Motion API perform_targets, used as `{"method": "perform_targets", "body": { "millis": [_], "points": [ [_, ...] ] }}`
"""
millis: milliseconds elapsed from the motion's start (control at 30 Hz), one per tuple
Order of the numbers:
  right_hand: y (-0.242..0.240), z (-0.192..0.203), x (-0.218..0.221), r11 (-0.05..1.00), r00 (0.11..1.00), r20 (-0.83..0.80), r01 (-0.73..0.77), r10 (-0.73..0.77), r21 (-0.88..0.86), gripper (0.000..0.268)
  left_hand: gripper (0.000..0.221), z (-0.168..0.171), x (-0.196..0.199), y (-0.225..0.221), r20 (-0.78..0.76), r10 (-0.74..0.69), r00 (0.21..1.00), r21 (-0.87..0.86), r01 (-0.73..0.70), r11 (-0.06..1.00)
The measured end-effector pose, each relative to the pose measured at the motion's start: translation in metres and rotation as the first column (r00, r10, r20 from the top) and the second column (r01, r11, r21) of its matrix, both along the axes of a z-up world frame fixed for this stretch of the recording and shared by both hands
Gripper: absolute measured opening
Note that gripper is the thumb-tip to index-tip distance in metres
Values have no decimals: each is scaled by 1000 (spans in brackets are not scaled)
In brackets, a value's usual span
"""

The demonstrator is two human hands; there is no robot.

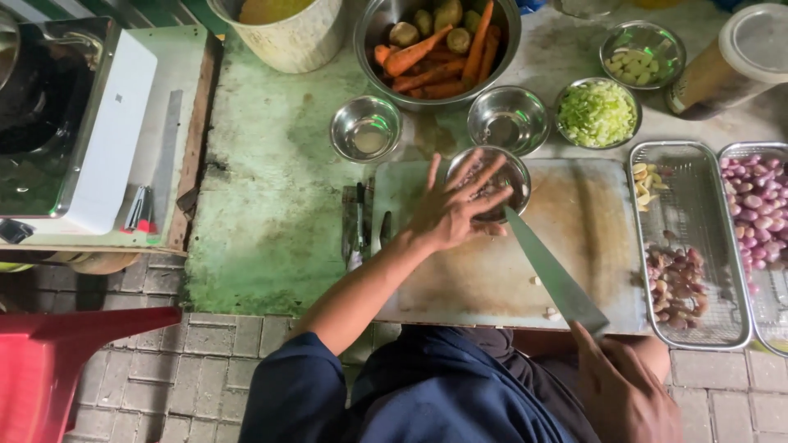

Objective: Peeling the skin off shallots and slicing them into thin pieces on a cutting board.

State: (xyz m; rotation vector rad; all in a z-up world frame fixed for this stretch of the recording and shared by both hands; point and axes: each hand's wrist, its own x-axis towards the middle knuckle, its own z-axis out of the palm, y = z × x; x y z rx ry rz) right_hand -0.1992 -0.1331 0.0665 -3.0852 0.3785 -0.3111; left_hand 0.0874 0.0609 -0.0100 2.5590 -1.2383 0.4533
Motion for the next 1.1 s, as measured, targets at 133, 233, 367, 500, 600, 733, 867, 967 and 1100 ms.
{"method": "perform_targets", "body": {
  "millis": [133, 233, 367, 500, 600, 733, 867, 967, 1100],
  "points": [
    [-22, -3, -43, 961, 967, 253, -103, 36, 257, 50, 65, 5, 17, 12, -41, -15, 999, -52, 13, 999],
    [-56, -41, -74, 907, 989, 148, -37, -27, 419, 42, 7, 19, 20, 16, 29, -39, 999, -245, 45, 969],
    [-35, -54, -126, 333, 872, -273, 420, -407, 845, 61, 12, 57, -15, -3, 119, -212, 970, -438, 243, 865],
    [-19, -74, -148, -48, 889, -173, 169, -423, 984, 55, 16, 42, -59, -36, -93, -605, 791, -434, 515, 739],
    [13, -70, -140, -255, 833, -230, 112, -504, 961, 55, 34, -10, -69, -61, -245, -682, 690, -380, 578, 722],
    [22, -77, -127, -426, 816, -299, 72, -495, 902, 59, 17, -6, -75, -71, -318, -703, 636, -274, 648, 710],
    [25, -85, -105, -423, 863, -282, 89, -419, 902, 58, 22, -6, -87, -69, -349, -767, 538, -387, 662, 641],
    [28, -93, -86, -450, 919, -205, 34, -338, 892, 58, 11, 1, -97, -63, -418, -748, 515, -480, 573, 664],
    [32, -99, -70, -495, 938, -178, 8, -298, 869, 57, 31, -9, -105, -50, -471, -614, 633, -535, 349, 770]
  ]
}}
